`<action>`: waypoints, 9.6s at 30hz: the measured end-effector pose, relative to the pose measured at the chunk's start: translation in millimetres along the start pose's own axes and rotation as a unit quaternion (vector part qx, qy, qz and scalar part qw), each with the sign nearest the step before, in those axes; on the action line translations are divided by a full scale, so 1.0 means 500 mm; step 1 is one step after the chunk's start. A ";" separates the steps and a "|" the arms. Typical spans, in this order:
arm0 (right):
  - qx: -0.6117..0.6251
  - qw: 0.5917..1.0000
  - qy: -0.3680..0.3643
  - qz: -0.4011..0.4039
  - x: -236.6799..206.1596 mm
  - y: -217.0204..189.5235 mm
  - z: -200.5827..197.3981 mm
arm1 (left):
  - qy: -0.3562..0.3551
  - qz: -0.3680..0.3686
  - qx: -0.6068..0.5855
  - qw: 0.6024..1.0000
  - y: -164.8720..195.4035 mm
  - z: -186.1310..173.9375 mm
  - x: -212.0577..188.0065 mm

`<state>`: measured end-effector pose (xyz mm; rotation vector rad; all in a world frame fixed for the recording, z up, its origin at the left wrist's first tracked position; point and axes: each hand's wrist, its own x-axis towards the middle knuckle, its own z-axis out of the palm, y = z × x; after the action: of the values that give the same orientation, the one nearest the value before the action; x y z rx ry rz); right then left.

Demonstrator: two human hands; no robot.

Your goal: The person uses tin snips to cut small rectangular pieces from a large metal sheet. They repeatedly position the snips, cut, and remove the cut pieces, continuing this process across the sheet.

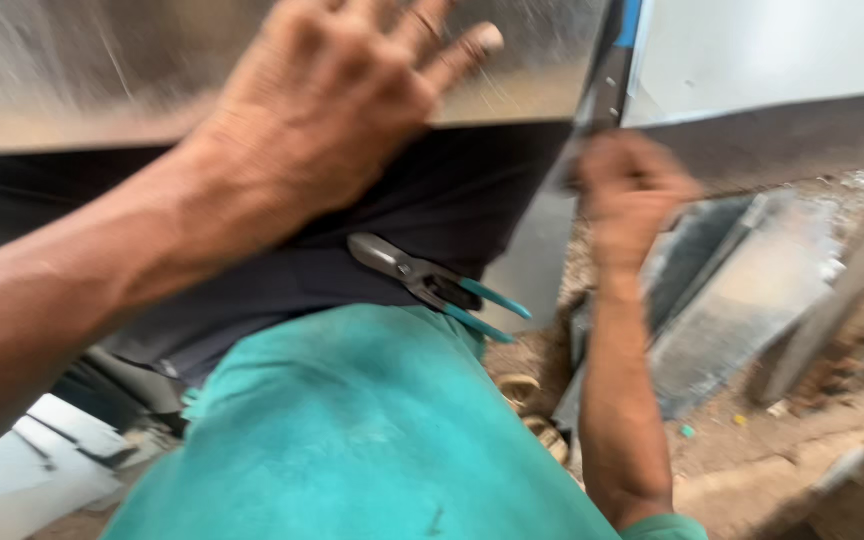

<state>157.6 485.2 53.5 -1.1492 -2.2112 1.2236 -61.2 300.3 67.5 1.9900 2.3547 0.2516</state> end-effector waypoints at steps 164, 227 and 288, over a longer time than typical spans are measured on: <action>-0.294 0.719 -0.624 0.087 -0.106 -0.095 0.078 | 0.436 -0.329 -0.740 0.392 0.101 0.169 -0.465; -0.206 0.854 -0.425 0.218 -0.215 0.133 0.053 | 0.364 -0.375 -0.791 0.319 0.002 0.213 -0.316; -0.088 0.856 -0.499 0.102 -0.129 -0.051 0.088 | 0.352 -0.350 -0.772 0.397 0.008 0.129 -0.242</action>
<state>156.2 403.4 54.3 -0.9104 -3.0207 2.0885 -27.5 187.8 -3.4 -0.1582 1.2762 2.2607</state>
